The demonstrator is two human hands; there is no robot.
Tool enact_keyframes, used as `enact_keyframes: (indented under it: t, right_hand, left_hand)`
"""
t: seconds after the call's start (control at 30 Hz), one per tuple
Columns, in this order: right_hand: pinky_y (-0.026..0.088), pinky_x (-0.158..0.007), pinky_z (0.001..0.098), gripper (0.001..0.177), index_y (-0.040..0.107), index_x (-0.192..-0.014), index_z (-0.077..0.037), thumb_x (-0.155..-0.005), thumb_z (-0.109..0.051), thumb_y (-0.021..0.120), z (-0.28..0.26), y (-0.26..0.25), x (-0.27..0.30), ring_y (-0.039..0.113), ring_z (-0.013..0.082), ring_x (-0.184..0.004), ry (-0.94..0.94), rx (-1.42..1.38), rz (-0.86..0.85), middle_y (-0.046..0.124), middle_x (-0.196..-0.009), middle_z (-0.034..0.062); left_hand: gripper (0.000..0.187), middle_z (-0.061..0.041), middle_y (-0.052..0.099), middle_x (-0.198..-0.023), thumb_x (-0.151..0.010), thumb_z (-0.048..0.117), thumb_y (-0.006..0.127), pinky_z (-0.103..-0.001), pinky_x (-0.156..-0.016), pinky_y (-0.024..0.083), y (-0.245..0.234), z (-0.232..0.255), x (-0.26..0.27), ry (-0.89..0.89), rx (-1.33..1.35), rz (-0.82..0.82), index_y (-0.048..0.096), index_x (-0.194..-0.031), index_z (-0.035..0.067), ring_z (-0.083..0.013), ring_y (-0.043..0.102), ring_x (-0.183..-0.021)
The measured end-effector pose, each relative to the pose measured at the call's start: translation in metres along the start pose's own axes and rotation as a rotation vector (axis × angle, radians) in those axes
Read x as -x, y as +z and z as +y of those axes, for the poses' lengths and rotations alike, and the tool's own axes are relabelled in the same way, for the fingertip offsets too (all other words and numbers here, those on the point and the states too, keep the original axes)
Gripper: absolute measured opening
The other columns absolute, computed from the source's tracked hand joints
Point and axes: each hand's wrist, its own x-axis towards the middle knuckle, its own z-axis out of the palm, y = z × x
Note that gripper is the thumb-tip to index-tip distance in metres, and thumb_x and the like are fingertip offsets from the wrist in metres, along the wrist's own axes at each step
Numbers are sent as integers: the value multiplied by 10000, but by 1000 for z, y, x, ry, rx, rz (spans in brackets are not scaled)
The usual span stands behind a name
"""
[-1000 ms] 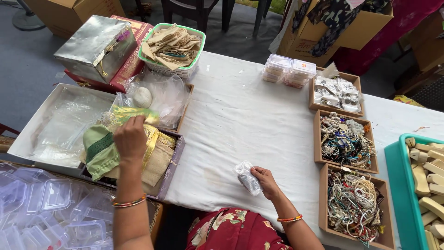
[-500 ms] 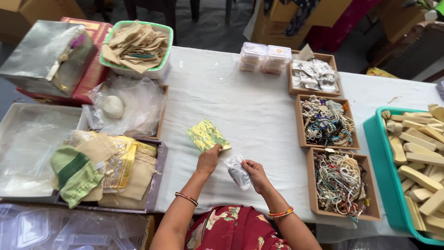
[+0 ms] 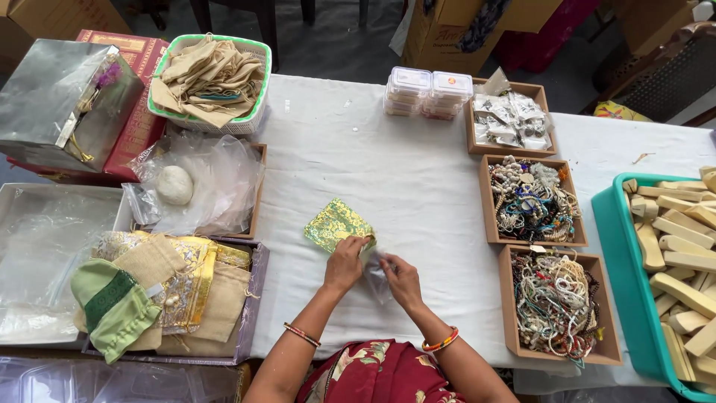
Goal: The person sits at a table and wraps a small item in a beige cloth, placing it into a clear plastic container. They then pick up a beaded necklace, untangle it, and place it into a small plastic bag. Finally, they wrap a green and gold patterned pouch in a clear bag and place it into a plastic container.
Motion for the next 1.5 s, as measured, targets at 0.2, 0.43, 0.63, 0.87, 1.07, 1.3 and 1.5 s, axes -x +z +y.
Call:
enact_keyframes:
  t: [0.2,0.43,0.63,0.87,1.07,1.3,1.5]
  right_hand:
    - [548,-678,355,197,770,-1091,-71,-943,-186,711,16,10,-12,727,254,-743,-397,278,-103,764,-887,150]
    - [551,-707,307,249,752,-1120,28,-1006,-166,646,21,16,-20,671,133,-784,197,-341,-85,766,-896,102]
    - [548,-749,269,238,724,-1166,21,-1000,-123,632,16,12,-9,671,103,-863,182,-780,110,754,-996,56]
    - [546,-655,308,210,757,-1115,-15,-983,-148,660,-14,-2,2,694,123,-686,-134,124,-44,758,-830,127]
    - [540,-716,276,220,773,-1112,11,-1003,-132,646,7,1,-6,676,114,-793,86,-447,-131,756,-927,86]
    - [571,-768,282,259,713,-1169,-12,-975,-159,623,-2,-3,-3,693,117,-869,349,-1175,77,756,-1000,39]
    - [473,-662,261,286,766,-1184,36,-1029,-169,642,9,-3,1,566,83,-785,166,-484,103,712,-923,67]
  left_hand:
    - [496,-81,677,-1203,-798,-16,667,-420,-954,514,-8,20,8,256,-122,-30,674,-1281,98,-282,615,-1133]
    - [509,-85,673,-1206,-798,-60,640,-405,-973,526,-10,15,17,330,-110,108,649,-1290,71,-279,637,-1118]
    - [345,-65,685,-1063,-806,0,690,-399,-878,543,-9,22,27,60,-50,170,674,-1138,93,-278,665,-1000]
    - [202,-36,705,-997,-816,34,704,-389,-824,538,-7,41,23,207,-100,211,725,-1000,114,-246,675,-937]
    - [248,-49,694,-1028,-814,-12,690,-395,-838,546,-18,44,19,360,-133,316,714,-1041,86,-258,673,-961]
    - [211,-64,665,-998,-817,-17,709,-403,-780,557,-16,41,25,156,-55,326,689,-1002,82,-286,662,-933]
    - [167,-57,665,-987,-825,38,726,-397,-770,558,-10,52,33,123,6,280,691,-975,102,-277,672,-932]
